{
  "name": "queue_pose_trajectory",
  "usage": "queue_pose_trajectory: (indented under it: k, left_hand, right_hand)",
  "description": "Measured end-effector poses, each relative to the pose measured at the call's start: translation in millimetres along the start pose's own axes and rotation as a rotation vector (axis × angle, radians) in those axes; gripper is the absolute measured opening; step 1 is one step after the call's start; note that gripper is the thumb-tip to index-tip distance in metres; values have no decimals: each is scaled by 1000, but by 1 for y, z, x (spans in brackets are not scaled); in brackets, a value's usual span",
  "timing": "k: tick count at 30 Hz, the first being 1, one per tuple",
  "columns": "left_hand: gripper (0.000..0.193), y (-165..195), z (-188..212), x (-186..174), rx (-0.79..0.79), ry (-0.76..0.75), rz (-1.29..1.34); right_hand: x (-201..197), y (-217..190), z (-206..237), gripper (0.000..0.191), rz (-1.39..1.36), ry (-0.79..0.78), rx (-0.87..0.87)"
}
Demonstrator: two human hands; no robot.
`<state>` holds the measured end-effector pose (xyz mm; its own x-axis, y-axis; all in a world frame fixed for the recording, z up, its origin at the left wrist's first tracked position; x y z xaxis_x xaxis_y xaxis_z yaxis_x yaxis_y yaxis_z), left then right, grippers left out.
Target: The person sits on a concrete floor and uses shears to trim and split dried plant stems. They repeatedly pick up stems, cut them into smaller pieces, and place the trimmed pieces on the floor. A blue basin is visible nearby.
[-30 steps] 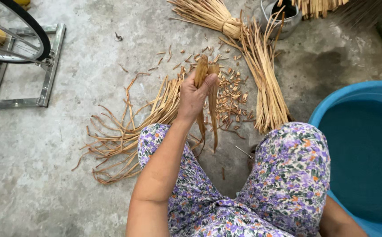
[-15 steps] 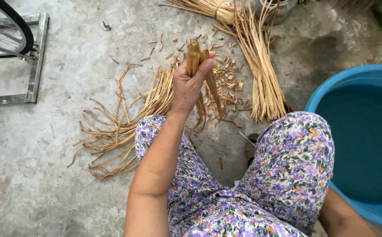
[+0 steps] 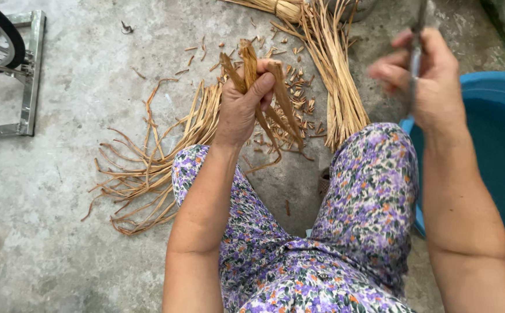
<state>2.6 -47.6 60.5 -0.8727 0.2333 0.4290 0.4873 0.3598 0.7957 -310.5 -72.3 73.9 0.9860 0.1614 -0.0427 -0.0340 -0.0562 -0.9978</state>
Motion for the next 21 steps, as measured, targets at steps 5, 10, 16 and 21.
queue_pose_trajectory:
  k: [5,10,16,21]
  left_hand:
    - [19,1,0,3,-7,11,8]
    - [16,-1,5,-1,-54,-31,-67]
    - [27,4,1,1,92,-150,-257]
    - [30,-3,7,2,165,-68,-848]
  right_hand:
    - [104,-43,2,40,-32,-195,-238]
    - [148,-32,-5,49,-164,-141,-239]
    - [141,-4,-12,47,-273,-75,-116]
    - [143,1,-17,44,-283,-68,-133]
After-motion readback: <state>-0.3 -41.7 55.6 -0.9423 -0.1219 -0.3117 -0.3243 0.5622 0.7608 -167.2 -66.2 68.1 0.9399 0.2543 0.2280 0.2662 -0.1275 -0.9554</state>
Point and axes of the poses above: each hand's wrist, its own z-axis away from the middle knuckle, its own x-axis out of the palm, y = z × x, the point moved 5 cm from there along -z, towards the middle knuckle, and after that the axes turned 10 degrees about x, right-handed, at the moved point
